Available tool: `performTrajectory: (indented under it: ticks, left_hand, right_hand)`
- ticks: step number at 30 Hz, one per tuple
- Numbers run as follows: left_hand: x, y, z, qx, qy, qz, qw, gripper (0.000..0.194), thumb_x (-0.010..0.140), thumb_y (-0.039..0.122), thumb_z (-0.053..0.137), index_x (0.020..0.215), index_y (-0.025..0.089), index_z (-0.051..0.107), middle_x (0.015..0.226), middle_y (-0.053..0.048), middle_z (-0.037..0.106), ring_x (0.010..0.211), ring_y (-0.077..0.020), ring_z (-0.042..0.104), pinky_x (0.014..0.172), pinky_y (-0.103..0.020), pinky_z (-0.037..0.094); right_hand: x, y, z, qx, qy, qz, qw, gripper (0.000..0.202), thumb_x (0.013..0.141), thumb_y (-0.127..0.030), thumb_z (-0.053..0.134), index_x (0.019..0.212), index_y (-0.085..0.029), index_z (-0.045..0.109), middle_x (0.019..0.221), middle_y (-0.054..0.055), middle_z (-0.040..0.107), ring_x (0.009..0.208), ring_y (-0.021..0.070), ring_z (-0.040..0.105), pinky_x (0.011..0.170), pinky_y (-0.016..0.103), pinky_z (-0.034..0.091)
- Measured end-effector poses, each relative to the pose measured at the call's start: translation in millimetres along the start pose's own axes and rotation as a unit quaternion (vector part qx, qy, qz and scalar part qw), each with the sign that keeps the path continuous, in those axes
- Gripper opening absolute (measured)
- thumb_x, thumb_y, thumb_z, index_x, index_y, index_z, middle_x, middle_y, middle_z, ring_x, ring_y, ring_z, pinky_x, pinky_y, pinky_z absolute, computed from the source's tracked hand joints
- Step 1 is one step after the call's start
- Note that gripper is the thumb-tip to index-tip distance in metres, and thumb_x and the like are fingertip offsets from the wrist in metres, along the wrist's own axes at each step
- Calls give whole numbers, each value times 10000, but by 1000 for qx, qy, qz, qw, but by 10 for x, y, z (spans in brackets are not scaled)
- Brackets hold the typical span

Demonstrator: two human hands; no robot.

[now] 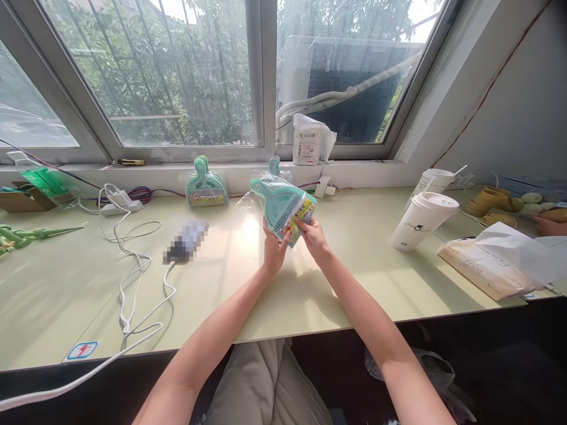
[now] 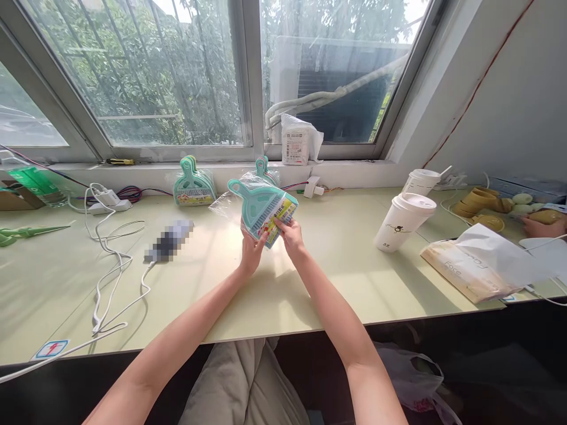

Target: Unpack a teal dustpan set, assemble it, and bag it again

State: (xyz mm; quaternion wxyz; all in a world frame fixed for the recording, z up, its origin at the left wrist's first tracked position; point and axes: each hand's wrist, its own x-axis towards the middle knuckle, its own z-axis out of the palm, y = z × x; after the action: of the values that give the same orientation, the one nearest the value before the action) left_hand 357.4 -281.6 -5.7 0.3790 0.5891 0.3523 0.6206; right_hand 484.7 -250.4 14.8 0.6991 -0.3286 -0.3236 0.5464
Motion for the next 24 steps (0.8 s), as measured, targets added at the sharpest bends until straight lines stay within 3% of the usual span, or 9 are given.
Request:
performTrajectory:
  ticks: [5, 9, 14, 20, 24]
  left_hand:
    - [35, 16, 80, -81, -85, -100, 988, 937, 742, 409, 747, 1491, 257, 206, 1302, -117, 616, 1117, -291, 618, 885, -399, 513]
    - [155, 78, 31, -177, -75, -162, 968, 665, 800, 494, 670, 1372, 273, 411, 1380, -92, 555, 1221, -294, 556, 934, -421, 498]
    - [141, 107, -19, -219, -31, -142, 965, 591, 768, 425, 717, 1290, 231, 519, 1293, -84, 615, 1204, -286, 565, 970, -413, 481]
    - [78, 90, 93, -246, -84, -196, 946, 575, 752, 375, 735, 1278, 253, 537, 1331, -77, 596, 1261, -282, 527, 994, -419, 461]
    - [152, 105, 28, -234, -31, -144, 961, 520, 778, 402, 700, 1250, 233, 563, 1284, -83, 626, 1230, -276, 554, 1024, -431, 445]
  right_hand:
    - [22, -67, -26, 2, 91, -63, 994, 384, 540, -236, 856, 854, -166, 645, 967, 60, 731, 946, 211, 670, 823, 325, 571]
    - [11, -45, 3, 9, 61, -53, 997, 389, 541, -262, 858, 859, -164, 656, 978, 60, 730, 934, 206, 672, 829, 323, 572]
    - [-33, 66, 46, 9, 22, -23, 999, 382, 542, -266, 863, 854, -161, 668, 978, 66, 732, 952, 220, 676, 874, 346, 567]
    - [-4, 66, -21, 21, 35, -25, 999, 390, 565, -289, 857, 881, -174, 661, 985, 63, 732, 983, 231, 675, 895, 359, 564]
    - [-3, 74, 0, 17, 19, -18, 1000, 420, 524, -292, 878, 866, -172, 666, 986, 58, 729, 963, 216, 675, 881, 333, 565]
